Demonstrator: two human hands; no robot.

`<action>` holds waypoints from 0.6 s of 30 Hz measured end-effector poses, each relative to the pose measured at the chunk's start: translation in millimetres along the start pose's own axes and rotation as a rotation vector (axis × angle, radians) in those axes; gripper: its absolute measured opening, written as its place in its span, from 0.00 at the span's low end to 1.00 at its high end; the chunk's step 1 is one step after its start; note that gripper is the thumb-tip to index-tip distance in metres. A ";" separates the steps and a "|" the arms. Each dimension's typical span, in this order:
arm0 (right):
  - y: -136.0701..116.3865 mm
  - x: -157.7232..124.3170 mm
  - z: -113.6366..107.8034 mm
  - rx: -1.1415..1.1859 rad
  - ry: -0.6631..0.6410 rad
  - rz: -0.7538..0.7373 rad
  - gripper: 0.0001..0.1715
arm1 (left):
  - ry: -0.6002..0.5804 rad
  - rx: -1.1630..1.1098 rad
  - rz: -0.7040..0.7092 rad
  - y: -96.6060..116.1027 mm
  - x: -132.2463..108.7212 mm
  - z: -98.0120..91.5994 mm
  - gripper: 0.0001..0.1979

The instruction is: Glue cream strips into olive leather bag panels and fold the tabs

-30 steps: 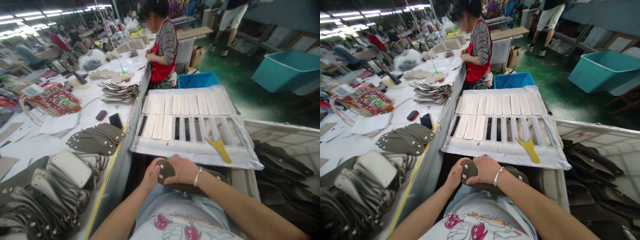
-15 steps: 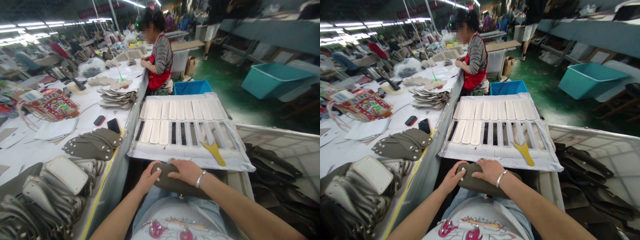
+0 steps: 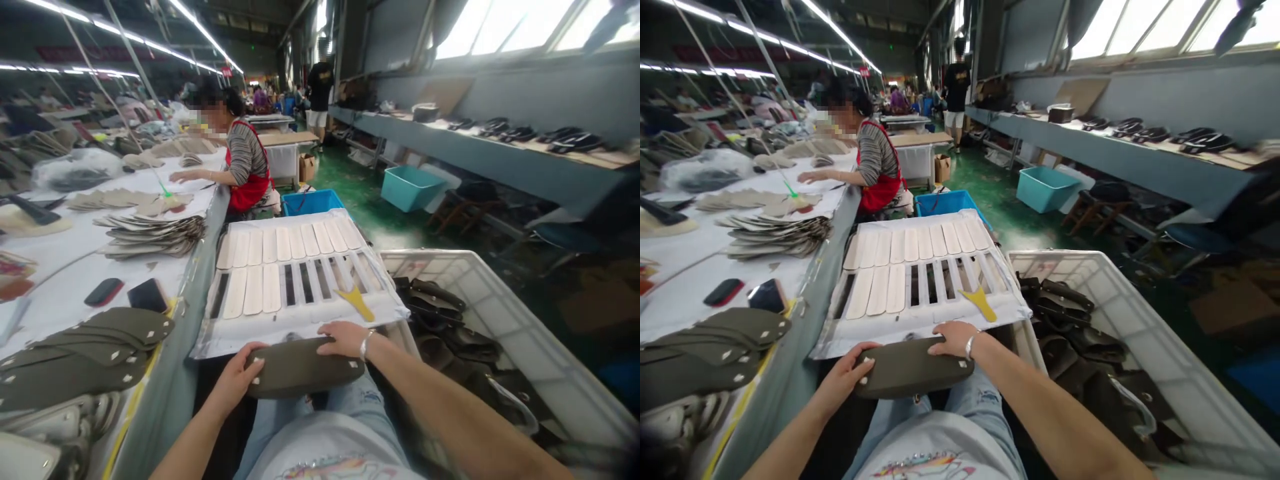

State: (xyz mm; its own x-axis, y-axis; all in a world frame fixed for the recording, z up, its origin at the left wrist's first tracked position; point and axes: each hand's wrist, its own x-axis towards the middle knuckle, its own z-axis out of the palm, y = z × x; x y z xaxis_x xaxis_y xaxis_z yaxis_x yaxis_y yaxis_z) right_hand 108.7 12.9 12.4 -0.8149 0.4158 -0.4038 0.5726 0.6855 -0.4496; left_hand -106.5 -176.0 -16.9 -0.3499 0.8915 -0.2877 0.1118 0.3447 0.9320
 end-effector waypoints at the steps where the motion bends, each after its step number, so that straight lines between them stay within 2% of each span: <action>1: -9.2 5.2 4.6 0.003 0.007 -0.007 0.25 | 0.001 0.010 0.004 1.7 -0.2 1.1 0.18; 4: -29.2 9.9 15.7 0.009 0.033 -0.025 0.23 | -0.053 0.048 0.025 5.0 -1.8 2.7 0.17; 6: -28.7 2.7 17.6 0.019 0.057 -0.028 0.28 | -0.070 0.101 0.033 5.0 -2.8 1.2 0.17; 8: -14.2 -9.3 15.2 0.041 0.084 -0.004 0.39 | -0.062 0.181 0.038 4.3 -3.2 -1.6 0.18; 10: 10.8 -21.5 12.1 0.088 0.105 0.035 0.51 | -0.012 0.313 0.085 6.0 -3.4 -2.4 0.19; 12: 38.1 -30.7 13.3 0.347 0.145 0.079 0.54 | 0.059 0.523 0.193 12.1 -4.0 3.6 0.23; 14: 58.8 -36.5 23.3 0.709 0.195 0.145 0.50 | 0.056 0.745 0.325 22.0 -4.6 19.8 0.32; 16: 65.8 -39.9 42.6 0.987 0.224 0.260 0.41 | -0.076 0.909 0.409 32.4 -4.0 44.9 0.43; 18: 57.2 -42.0 66.0 1.122 0.212 0.392 0.39 | -0.218 1.012 0.432 39.7 -1.2 73.0 0.51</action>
State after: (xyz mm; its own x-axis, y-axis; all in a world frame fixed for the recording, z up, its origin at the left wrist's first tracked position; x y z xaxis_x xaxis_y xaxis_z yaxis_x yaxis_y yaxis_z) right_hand 181.6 -4.8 -48.9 -0.5068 0.6411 -0.5763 0.4578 -0.3663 -0.8101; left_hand -33.7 -141.9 4.3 0.0606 0.9923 -0.1084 0.9236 -0.0146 0.3832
